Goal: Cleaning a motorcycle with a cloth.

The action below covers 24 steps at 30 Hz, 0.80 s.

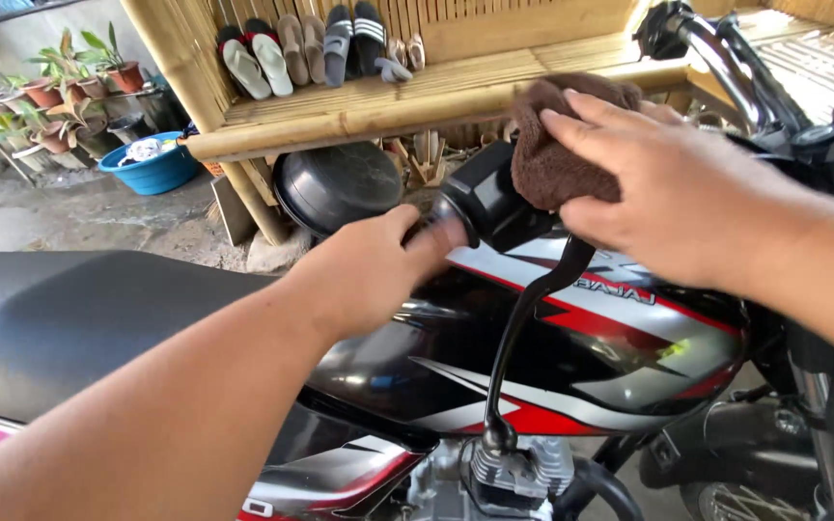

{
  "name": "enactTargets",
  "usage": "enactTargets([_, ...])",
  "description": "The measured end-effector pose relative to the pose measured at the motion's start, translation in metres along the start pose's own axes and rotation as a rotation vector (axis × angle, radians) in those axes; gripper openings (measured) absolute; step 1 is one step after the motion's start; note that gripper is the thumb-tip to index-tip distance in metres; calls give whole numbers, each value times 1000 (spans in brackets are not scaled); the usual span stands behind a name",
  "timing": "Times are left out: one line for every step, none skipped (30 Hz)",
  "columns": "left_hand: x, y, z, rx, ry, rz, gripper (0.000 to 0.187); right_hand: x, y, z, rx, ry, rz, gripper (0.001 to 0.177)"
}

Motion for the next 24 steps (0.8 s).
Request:
enactTargets([0, 0, 0, 86, -62, 81, 49, 3, -3, 1, 174, 6, -13, 80])
enactTargets([-1, 2, -1, 159, -134, 155, 55, 6, -5, 5, 332, 12, -31, 82])
enactTargets([-4, -1, -7, 147, -154, 143, 55, 11, 7, 4, 307, 13, -40, 82])
enactTargets([-6, -1, -12, 68, -127, 215, 50, 12, 16, 1, 333, -18, -103, 70])
enactTargets([-7, -2, -18, -13, -98, 283, 48, 13, 24, -3, 358, -52, -165, 59])
enactTargets([-6, 1, -13, -11, -114, 279, 48, 2, 36, -2, 350, -61, -175, 59])
enactTargets([-3, 3, -7, 3, -122, 300, 44, -4, 41, -4, 455, 2, -119, 44])
enactTargets([4, 4, -2, 21, -109, 331, 41, -7, 47, -12, 581, 66, -45, 31])
enactTargets([3, 4, 1, 28, -104, 338, 41, -12, 46, -6, 591, 63, -41, 31])
enactTargets([4, 3, 3, 70, -123, 348, 40, -16, 45, 0, 599, -24, 172, 36])
enactTargets([4, 3, 5, 113, -143, 357, 40, -20, 44, 6, 604, -115, 384, 41])
enactTargets([3, -2, 1, 116, -129, 359, 40, -9, 39, 11, 616, -110, 390, 41])
enactTargets([3, -2, -3, 40, -74, 312, 37, -7, 48, 22, 319, -200, 304, 44])
enactTargets([0, -3, -6, -37, -28, 268, 35, -4, 59, 30, 13, -288, 211, 48])
enactTargets([2, -3, -4, -37, -23, 273, 35, 9, 58, 27, 18, -290, 215, 48])
enactTargets([0, -2, -2, -45, -35, 299, 39, 26, 61, 28, -32, -165, 39, 62])
enactTargets([-2, 0, -1, -54, -47, 325, 43, 45, 63, 29, -80, -40, -139, 76])
enactTargets([0, 5, 0, -64, -56, 312, 43, 44, 65, 27, -98, -34, -143, 76])
enactTargets([2, 7, 2, -22, -80, 335, 44, 44, 65, 25, -73, -36, -157, 75])
enactTargets([5, 7, 4, 29, -95, 370, 44, 43, 64, 21, -33, -42, -165, 75])
enactTargets([5, 7, 3, 27, -94, 368, 44, 40, 63, 16, -35, -39, -164, 75])
enactTargets([3, 4, 4, 39, -105, 366, 44, 36, 60, 9, -20, -31, -151, 71])
enactTargets([1, 1, 4, 52, -115, 363, 44, 33, 57, 3, -5, -22, -137, 67])
enactTargets([0, -2, 2, 56, -114, 359, 44, 28, 58, 0, -3, -19, -141, 67])
Point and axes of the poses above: each hand's wrist, its own z-axis towards the middle knuckle, its own x-axis out of the palm, y = z × x, the point moved 5 cm from there along z, towards the middle knuckle, and after that the axes turned 14 degrees about z, right-handed, at the moved point
